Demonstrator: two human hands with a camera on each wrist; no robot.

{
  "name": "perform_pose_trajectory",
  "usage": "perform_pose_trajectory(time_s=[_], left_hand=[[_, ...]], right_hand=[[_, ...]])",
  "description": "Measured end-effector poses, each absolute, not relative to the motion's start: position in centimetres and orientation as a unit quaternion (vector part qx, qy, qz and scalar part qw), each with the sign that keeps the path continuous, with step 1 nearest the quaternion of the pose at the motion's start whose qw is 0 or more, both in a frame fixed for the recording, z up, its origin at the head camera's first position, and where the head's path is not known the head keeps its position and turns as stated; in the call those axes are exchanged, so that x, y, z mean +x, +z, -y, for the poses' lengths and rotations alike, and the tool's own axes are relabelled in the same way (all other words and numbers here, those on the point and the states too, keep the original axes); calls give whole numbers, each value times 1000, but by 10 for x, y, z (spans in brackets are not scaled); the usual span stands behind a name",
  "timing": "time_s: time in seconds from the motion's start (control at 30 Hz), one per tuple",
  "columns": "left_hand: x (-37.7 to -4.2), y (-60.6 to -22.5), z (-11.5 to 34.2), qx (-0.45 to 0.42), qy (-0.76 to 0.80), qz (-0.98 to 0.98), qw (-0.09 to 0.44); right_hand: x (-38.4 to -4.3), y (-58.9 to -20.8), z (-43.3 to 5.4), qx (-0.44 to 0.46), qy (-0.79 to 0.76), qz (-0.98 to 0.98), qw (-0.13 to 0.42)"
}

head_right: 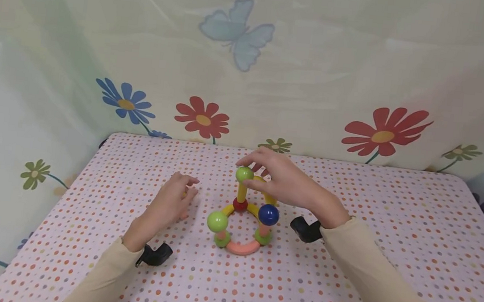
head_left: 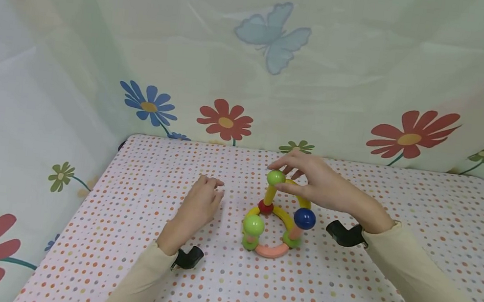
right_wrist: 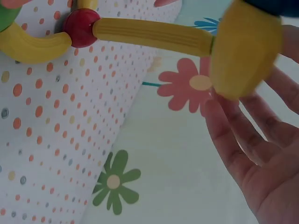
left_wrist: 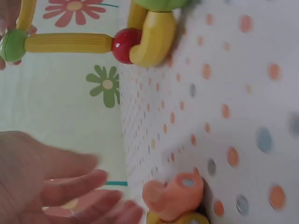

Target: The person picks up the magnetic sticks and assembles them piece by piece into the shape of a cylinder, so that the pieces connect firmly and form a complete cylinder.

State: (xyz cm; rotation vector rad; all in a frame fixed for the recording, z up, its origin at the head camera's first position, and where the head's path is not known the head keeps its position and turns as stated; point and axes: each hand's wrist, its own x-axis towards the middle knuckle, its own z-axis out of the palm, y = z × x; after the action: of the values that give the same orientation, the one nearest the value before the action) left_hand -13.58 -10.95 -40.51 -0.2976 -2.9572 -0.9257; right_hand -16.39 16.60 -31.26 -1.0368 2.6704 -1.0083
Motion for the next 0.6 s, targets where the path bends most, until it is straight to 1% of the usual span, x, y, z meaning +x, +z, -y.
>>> perform_pose_trajectory(time_s=[0.13,0.27,0.4,0.6], left_hand=[[-130,-405,112,-99,-256,962,3],[-130,-406,108,-96,-235,967,4],[-132,-408,105,-92,-220,971,-17],[-134,-413,105,-108,-254,960,-40]], right_hand=[[-166,-317,-160,-352,-317,-879,52],[-165,-318,-162,-348,-317,-881,50],[-165,-320,-162,-349,-317,-880,49],[-165,-320,-160,-349,-322,-879,48]])
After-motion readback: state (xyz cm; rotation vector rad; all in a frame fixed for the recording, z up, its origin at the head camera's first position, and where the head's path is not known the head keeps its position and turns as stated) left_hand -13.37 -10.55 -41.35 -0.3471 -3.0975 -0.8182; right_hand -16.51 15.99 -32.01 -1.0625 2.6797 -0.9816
